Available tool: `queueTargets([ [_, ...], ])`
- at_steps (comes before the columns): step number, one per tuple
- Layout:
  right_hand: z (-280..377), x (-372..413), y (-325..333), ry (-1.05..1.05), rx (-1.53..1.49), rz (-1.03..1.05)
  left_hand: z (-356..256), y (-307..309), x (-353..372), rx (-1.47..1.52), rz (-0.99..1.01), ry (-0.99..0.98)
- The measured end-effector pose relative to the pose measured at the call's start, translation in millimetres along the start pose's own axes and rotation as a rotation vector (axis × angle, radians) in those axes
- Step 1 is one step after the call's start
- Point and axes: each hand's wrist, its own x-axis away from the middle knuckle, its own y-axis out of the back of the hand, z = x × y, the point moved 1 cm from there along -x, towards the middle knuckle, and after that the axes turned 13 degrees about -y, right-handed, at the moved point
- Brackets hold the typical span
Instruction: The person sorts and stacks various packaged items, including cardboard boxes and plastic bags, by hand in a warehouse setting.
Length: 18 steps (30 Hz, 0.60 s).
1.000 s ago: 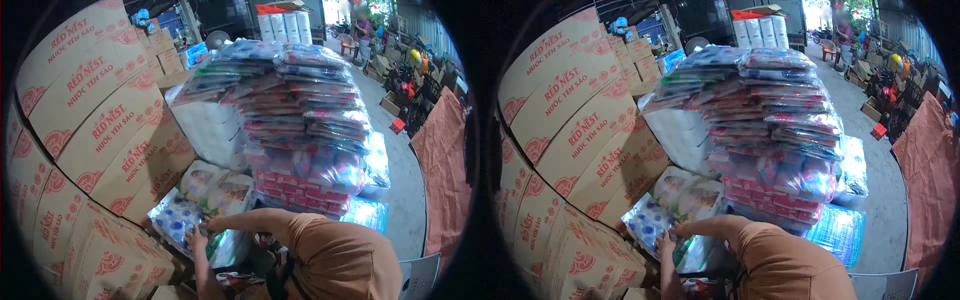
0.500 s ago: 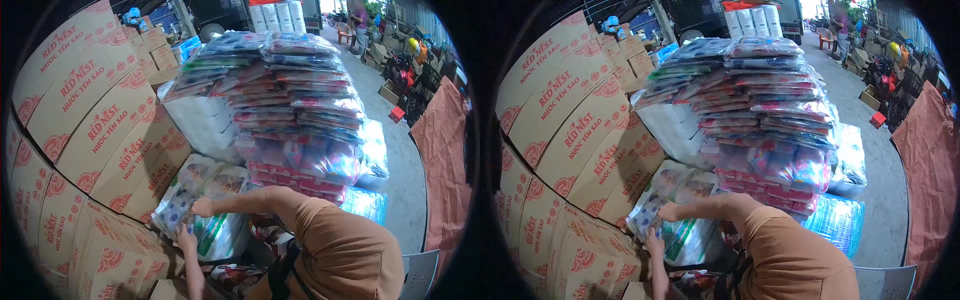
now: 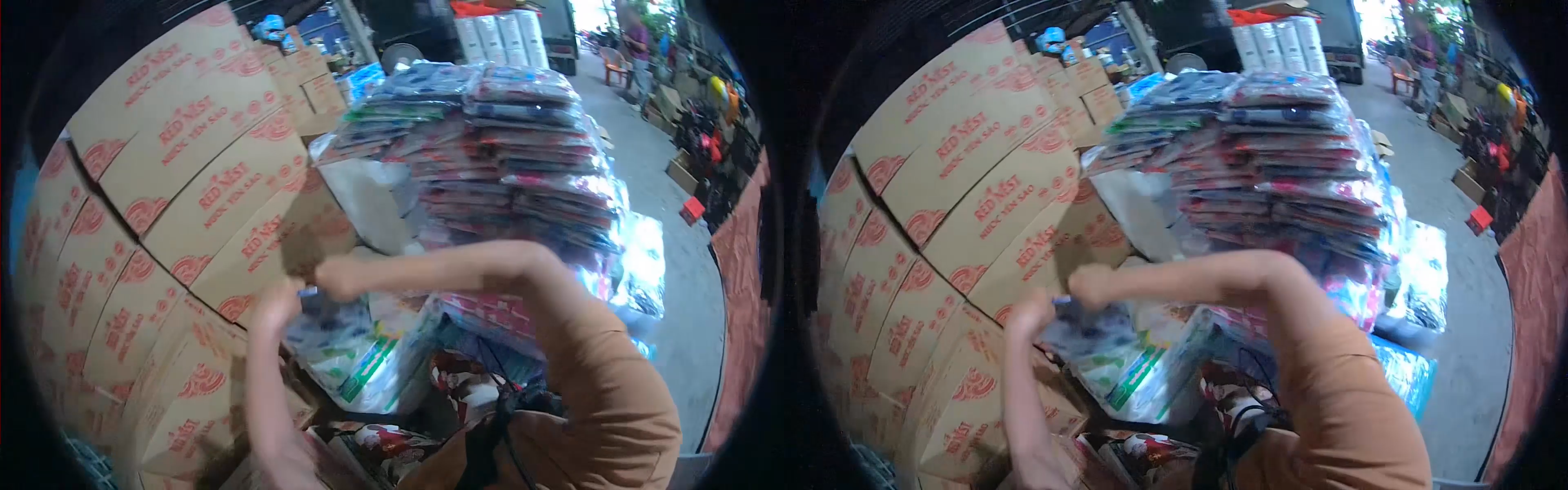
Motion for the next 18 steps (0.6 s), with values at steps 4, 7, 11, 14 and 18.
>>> queueTargets([
  [4,-6.3,4.1,126.4,-0.124,0.11,-0.366,7.6,92.5,-35.3,-0.083,-0.359,0.019],
  [7,-18.6,21.5,216.6,-0.124,0.189,-0.77,-48.3,181.7,-36.2,-0.439,-0.932,-0.352],
  [11,-48.5,66.5,293.7,0.002,0.411,-1.238,-80.6,231.2,-80.3,-0.52,-1.332,-0.421],
  [14,-52.8,87.3,305.1,0.206,0.522,-1.479,-114.7,229.3,-97.0,-0.495,-1.674,-0.628],
  [18,-150.1,59.5,271.7,-0.304,0.794,-1.242,-103.0,194.0,-199.4,-0.515,-1.663,-0.606],
])
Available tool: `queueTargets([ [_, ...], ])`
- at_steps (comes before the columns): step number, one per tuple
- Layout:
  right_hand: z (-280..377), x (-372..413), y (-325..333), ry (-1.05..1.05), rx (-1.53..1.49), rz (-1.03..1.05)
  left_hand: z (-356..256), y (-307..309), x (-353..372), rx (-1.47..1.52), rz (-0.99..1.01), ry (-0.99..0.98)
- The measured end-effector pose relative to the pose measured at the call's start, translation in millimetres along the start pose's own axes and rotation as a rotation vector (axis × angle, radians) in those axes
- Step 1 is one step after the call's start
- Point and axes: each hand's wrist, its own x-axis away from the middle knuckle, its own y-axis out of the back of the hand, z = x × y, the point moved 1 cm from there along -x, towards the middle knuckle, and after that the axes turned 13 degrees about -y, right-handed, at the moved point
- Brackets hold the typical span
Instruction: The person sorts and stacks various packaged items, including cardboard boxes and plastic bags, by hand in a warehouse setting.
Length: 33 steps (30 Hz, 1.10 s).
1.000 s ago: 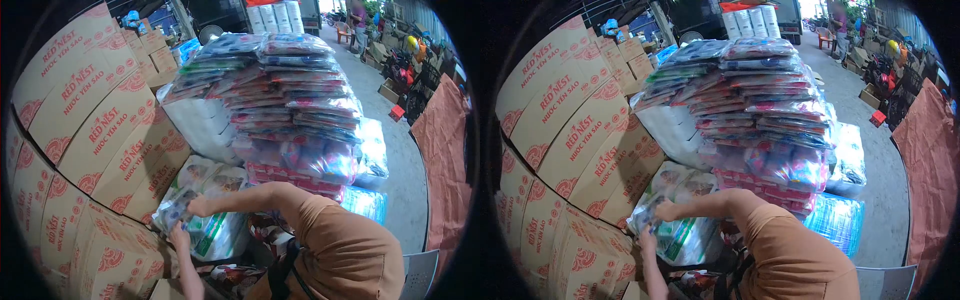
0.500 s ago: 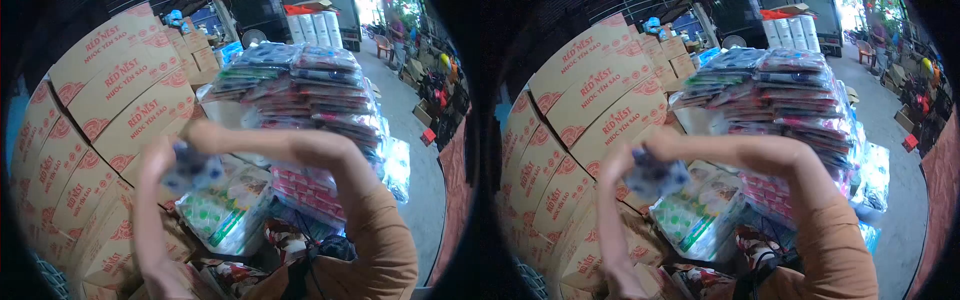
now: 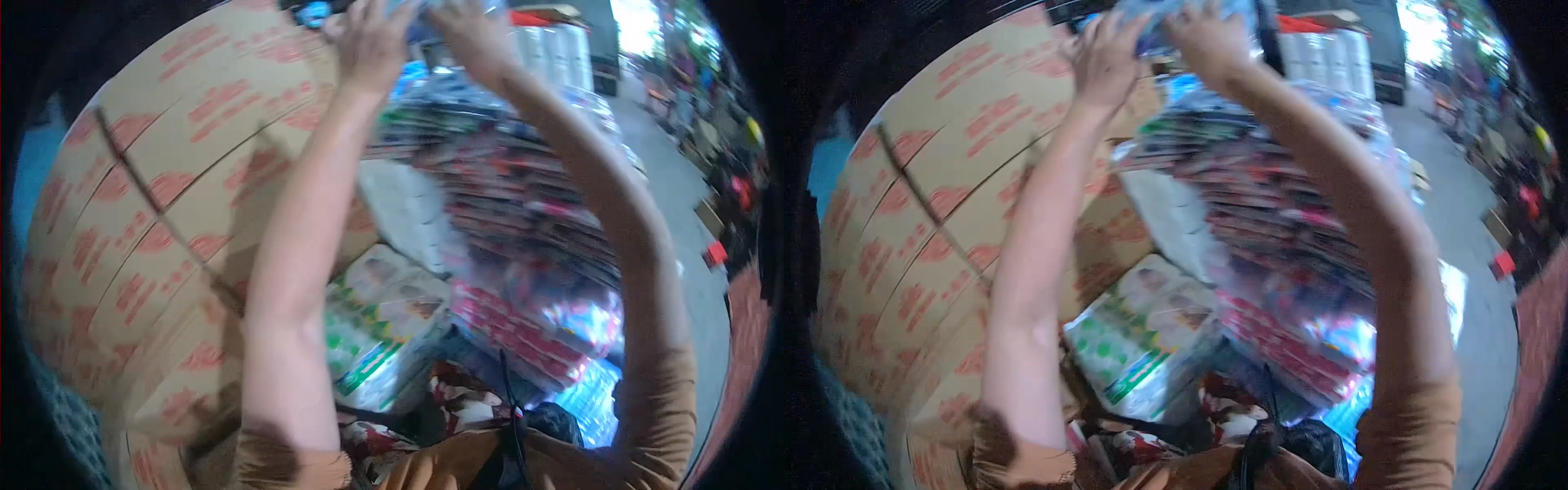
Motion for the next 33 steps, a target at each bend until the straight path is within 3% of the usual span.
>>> queueTargets([
  [3,-1.8,40.4,-37.0,-0.167,0.141,0.43,-31.3,-24.5,45.2,0.08,0.467,0.111],
  [5,-12.1,48.6,-51.3,-0.267,-0.064,0.929,-51.2,-22.8,61.3,0.169,0.754,0.222],
  [6,-20.4,54.7,-67.8,-0.275,-0.066,0.927,-56.7,-24.2,71.0,0.232,0.876,0.272],
  [8,-30.1,66.9,-98.7,-0.281,-0.184,1.132,-67.4,-22.4,89.2,0.235,0.926,0.315],
  [13,-33.1,72.2,-96.0,-0.237,-0.239,1.041,-75.6,-5.1,116.8,0.292,0.943,0.384],
  [17,1.7,66.0,-56.3,-0.179,-0.143,0.764,-67.0,7.9,140.2,0.362,0.884,0.481],
  [19,25.9,65.8,-65.9,-0.183,-0.354,0.559,-62.2,27.7,138.7,0.47,0.822,0.584],
  [21,60.2,73.6,-43.8,-0.128,-0.587,0.505,-63.4,43.5,157.5,0.494,0.871,0.597],
  [22,79.5,83.4,-35.3,-0.124,-0.726,0.565,-65.7,45.5,183.9,0.453,0.762,0.574],
  [24,121.0,124.7,-37.1,-0.069,-0.864,0.67,-64.5,73.1,211.0,0.633,0.936,0.766],
  [25,140.6,144.5,-33.0,-0.037,-0.963,0.728,-70.7,98.8,226.9,0.644,0.905,0.881],
  [26,161.0,157.5,-11.7,0.01,-1.005,0.974,-76.5,122.6,241.9,0.63,0.933,0.926],
  [28,194.3,223.0,-27.3,0.081,-0.983,1.31,-85.3,160.2,265.4,0.669,1.355,0.988],
  [30,232.7,294.7,-40.5,0.25,-0.895,1.489,-108.6,186.7,332.2,0.688,1.646,1.014],
  [32,260.8,363.7,-39.1,0.198,-1.0,1.413,-143.8,228.7,387.9,0.59,1.563,1.226],
  [33,277.9,401.4,-46.3,0.229,-1.091,1.361,-159.8,246.5,404.9,0.507,1.645,1.244],
])
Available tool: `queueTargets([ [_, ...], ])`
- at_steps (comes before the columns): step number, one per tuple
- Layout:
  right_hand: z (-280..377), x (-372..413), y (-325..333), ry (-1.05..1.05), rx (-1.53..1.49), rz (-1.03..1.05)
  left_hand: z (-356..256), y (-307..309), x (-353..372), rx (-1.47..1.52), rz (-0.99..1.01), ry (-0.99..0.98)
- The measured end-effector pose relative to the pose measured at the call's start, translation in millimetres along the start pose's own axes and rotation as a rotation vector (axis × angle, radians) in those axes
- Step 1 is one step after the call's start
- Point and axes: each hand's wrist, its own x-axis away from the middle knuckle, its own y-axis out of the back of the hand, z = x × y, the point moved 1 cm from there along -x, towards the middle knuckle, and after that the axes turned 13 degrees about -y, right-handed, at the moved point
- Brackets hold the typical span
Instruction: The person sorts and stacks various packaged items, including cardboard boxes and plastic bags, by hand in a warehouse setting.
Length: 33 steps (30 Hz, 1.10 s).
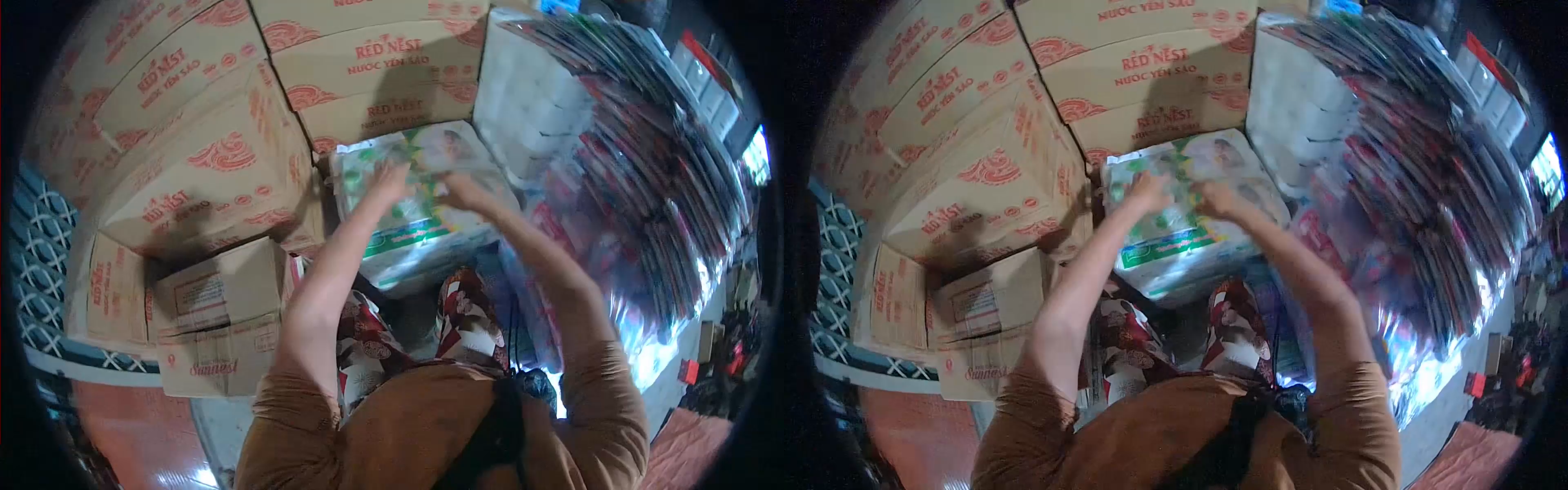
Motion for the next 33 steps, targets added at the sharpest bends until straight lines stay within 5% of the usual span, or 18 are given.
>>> queueTargets([
  [1,-4.2,-3.8,-27.3,0.086,-0.041,-0.016,12.0,-17.5,14.5,-0.053,0.024,0.088],
  [3,43.8,7.4,-24.7,-0.236,0.122,0.324,23.4,-40.8,45.0,-0.059,0.032,0.191],
  [5,54.1,8.2,-54.2,-0.223,0.257,0.39,57.5,-92.5,57.2,-0.09,-0.132,0.119],
  [7,38.6,3.1,-93.4,-0.033,0.353,0.384,51.5,-93.5,76.1,-0.022,-0.119,0.249],
  [16,74.8,16.2,-60.0,-0.188,0.417,0.286,87.9,-115.5,70.3,0.155,-0.331,0.03],
  [22,76.7,-14.4,-47.4,-0.163,0.462,0.087,69.6,-30.7,63.8,0.425,-0.333,0.044],
  [24,92.5,-21.9,-9.0,-0.182,0.244,0.17,57.4,14.4,55.2,0.448,-0.188,-0.14],
  [28,103.5,-37.4,46.9,-0.221,0.19,0.099,29.3,94.8,25.1,0.304,0.045,-0.197],
  [30,94.6,-59.1,63.6,-0.077,0.187,0.277,9.2,133.4,14.3,0.22,0.162,-0.242],
  [33,110.0,-65.9,124.9,0.11,0.443,0.247,-11.9,185.7,-5.7,0.265,0.299,-0.299],
])
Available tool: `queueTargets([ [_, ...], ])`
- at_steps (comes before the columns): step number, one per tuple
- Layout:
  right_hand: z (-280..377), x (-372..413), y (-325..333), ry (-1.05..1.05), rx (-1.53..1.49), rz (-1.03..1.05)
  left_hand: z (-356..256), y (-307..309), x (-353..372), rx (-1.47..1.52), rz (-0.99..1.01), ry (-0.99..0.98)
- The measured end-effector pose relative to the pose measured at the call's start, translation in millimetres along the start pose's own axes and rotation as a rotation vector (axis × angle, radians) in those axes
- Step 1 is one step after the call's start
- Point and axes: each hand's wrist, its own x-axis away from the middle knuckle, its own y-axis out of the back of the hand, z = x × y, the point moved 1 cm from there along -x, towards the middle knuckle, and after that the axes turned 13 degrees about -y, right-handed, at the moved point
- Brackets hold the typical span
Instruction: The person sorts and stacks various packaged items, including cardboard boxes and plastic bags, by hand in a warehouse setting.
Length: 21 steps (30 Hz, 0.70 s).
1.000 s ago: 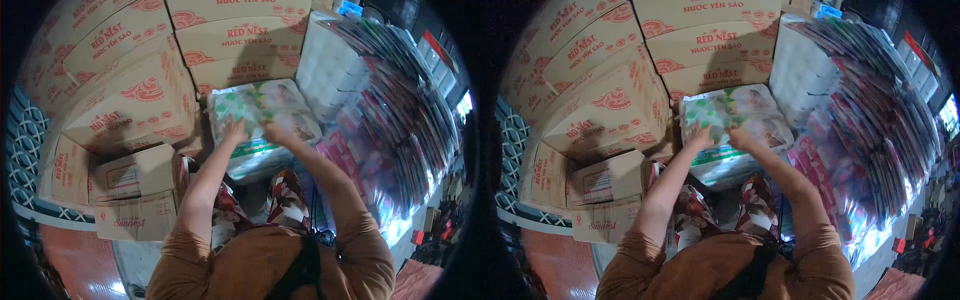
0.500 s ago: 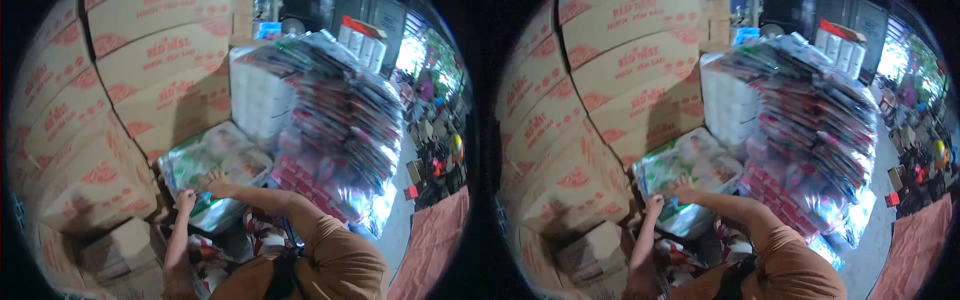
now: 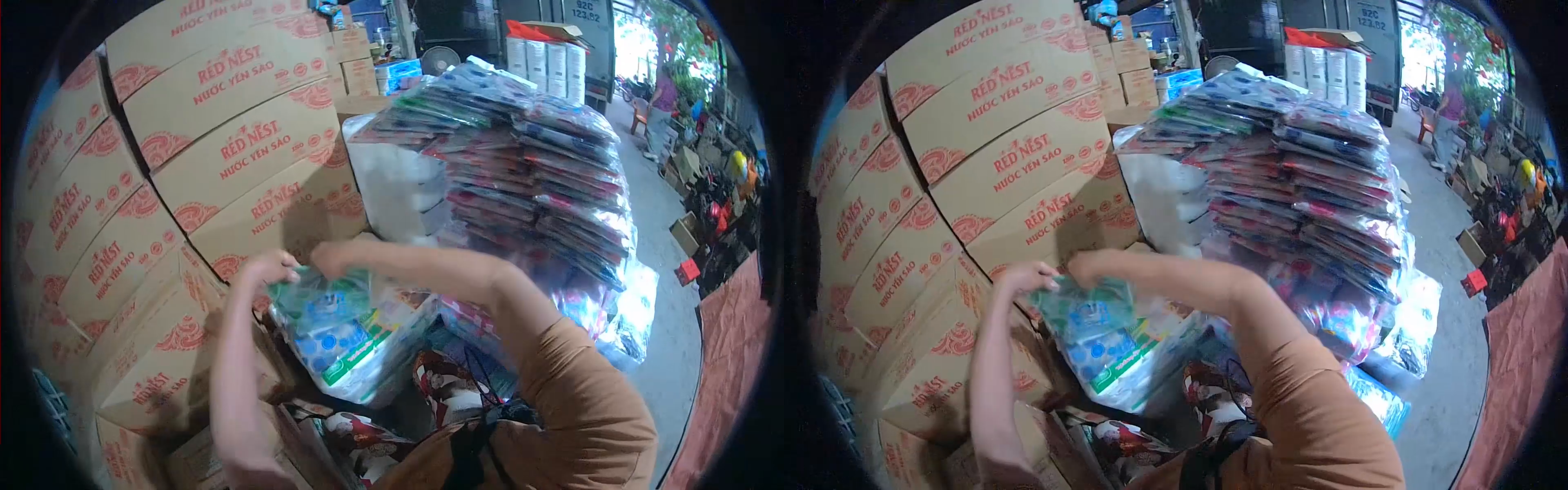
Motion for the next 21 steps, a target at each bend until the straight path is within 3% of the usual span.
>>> queueTargets([
  [2,-12.3,10.4,51.0,-0.019,0.083,0.039,-62.8,38.6,6.9,-0.132,0.054,-0.125],
  [4,-18.0,43.4,113.9,-0.028,0.126,-0.028,-101.9,70.2,3.3,-0.226,-0.05,-0.269],
  [5,-27.9,55.6,138.5,-0.02,0.088,-0.062,-128.3,86.2,3.8,-0.274,-0.071,-0.244],
  [8,-44.5,100.1,216.9,-0.198,0.225,-0.306,-202.2,131.9,-3.0,-0.407,-0.181,-0.305],
  [11,-48.2,164.3,279.1,-0.306,0.54,-0.678,-285.7,156.1,4.0,-0.685,-0.459,-0.625],
  [13,-67.1,191.1,303.3,-0.495,0.386,-1.009,-327.8,164.2,-2.6,-0.789,-0.675,-0.775],
  [15,-70.2,231.5,317.6,-0.562,0.388,-1.191,-367.7,138.3,-7.8,-0.878,-1.016,-0.912],
  [16,-65.2,253.0,319.0,-0.528,0.323,-1.271,-382.6,120.3,-9.4,-0.918,-1.212,-0.986],
  [19,-88.1,284.9,307.1,-0.422,0.236,-1.461,-399.5,86.2,-41.5,-1.042,-1.521,-1.126],
  [20,-118.4,284.1,299.3,-0.416,0.495,-1.566,-389.4,84.1,-68.5,-1.254,-1.614,-1.035],
  [21,-139.2,282.1,291.1,-0.405,0.76,-1.654,-381.4,80.0,-92.7,-1.203,-1.617,-1.103],
])
